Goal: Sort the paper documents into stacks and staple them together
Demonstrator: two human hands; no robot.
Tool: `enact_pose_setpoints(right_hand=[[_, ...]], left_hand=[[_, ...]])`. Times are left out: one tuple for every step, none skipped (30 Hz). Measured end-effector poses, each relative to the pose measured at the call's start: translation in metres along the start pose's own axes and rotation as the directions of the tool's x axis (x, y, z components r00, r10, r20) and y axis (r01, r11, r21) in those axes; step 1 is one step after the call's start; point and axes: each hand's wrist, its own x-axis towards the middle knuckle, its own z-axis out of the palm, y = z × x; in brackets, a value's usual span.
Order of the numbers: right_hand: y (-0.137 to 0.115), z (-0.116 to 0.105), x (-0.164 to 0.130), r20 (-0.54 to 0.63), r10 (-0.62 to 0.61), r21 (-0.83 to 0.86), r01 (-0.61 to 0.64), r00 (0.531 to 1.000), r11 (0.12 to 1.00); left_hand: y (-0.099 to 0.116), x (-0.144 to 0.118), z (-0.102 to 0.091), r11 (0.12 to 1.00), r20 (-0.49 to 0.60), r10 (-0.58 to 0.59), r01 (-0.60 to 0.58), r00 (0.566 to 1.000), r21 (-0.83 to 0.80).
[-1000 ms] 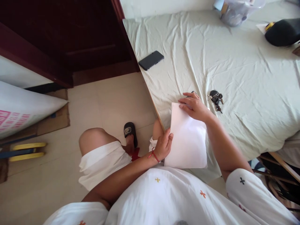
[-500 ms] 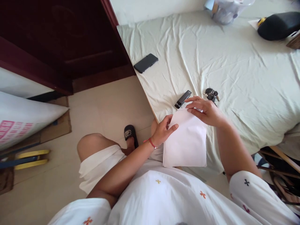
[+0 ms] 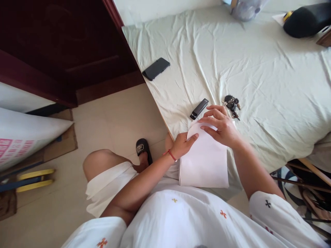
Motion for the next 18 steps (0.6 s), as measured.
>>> enact_pose_setpoints(right_hand=[[0.001,0.001,0.000,-0.008,-0.004,-0.001,0.004,1.000,1.000],[0.002,0.003,-0.001,-0.023,-0.015,-0.001,0.015,1.000,1.000],[0.003,0.004,-0.001,-0.039,-0.031,-0.002,0.031,0.999,1.000],[0.004,0.004,-0.001,-0.053,-0.050,-0.004,0.049,0.997,0.999],[0.004,0.005,-0.002,-0.064,-0.067,-0.006,0.066,0.996,0.998],[0.004,0.005,-0.002,-0.068,-0.078,-0.008,0.077,0.995,0.997],[0.005,0.005,-0.002,-0.069,-0.083,-0.009,0.083,0.994,0.997],[0.004,0.004,-0.002,-0.068,-0.086,-0.010,0.085,0.994,0.996],[0.004,0.003,-0.002,-0.068,-0.086,-0.014,0.085,0.994,0.996],[0.004,0.003,-0.002,-0.070,-0.084,-0.018,0.083,0.994,0.996],[0.004,0.002,-0.002,-0.072,-0.084,-0.022,0.083,0.994,0.996],[0.005,0.001,-0.001,-0.074,-0.083,-0.024,0.081,0.994,0.996],[0.005,0.001,-0.001,-0.078,-0.080,-0.023,0.078,0.994,0.997],[0.006,0.000,0.000,-0.083,-0.075,-0.020,0.073,0.994,0.997],[0.006,-0.001,0.000,-0.085,-0.068,-0.016,0.067,0.994,0.998],[0.006,-0.001,0.001,-0.086,-0.064,-0.012,0.063,0.994,0.998],[0.007,-0.001,0.001,-0.085,-0.061,-0.009,0.060,0.995,0.998],[0.006,-0.001,0.002,-0.083,-0.060,-0.006,0.060,0.995,0.998]], left_hand=[[0.002,0.000,0.000,1.000,-0.004,0.007,-0.007,1.000,0.019],[0.003,-0.001,0.001,0.999,-0.004,0.016,-0.016,1.000,0.038],[0.005,-0.001,0.001,0.998,-0.002,0.025,-0.025,1.000,0.056],[0.006,-0.002,0.002,0.997,0.002,0.035,-0.035,0.999,0.070],[0.007,-0.002,0.002,0.996,0.004,0.044,-0.044,0.999,0.081],[0.008,-0.002,0.003,0.995,0.004,0.052,-0.052,0.999,0.086],[0.008,-0.003,0.003,0.994,0.002,0.059,-0.058,0.998,0.089],[0.008,-0.003,0.003,0.994,-0.001,0.063,-0.062,0.998,0.092],[0.008,-0.003,0.003,0.994,-0.002,0.063,-0.063,0.998,0.094],[0.008,-0.003,0.003,0.994,-0.002,0.060,-0.059,0.998,0.096],[0.008,-0.003,0.003,0.994,0.002,0.053,-0.053,0.999,0.100],[0.008,-0.004,0.003,0.993,0.008,0.047,-0.047,0.999,0.108],[0.009,-0.004,0.003,0.992,0.012,0.042,-0.043,0.999,0.120],[0.010,-0.005,0.003,0.990,0.016,0.042,-0.043,0.999,0.134],[0.011,-0.005,0.003,0.988,0.018,0.048,-0.050,0.999,0.146],[0.012,-0.006,0.004,0.986,0.019,0.062,-0.064,0.998,0.155],[0.014,-0.006,0.004,0.983,0.014,0.081,-0.083,0.997,0.161],[0.015,-0.006,0.004,0.980,0.006,0.106,-0.105,0.994,0.168]])
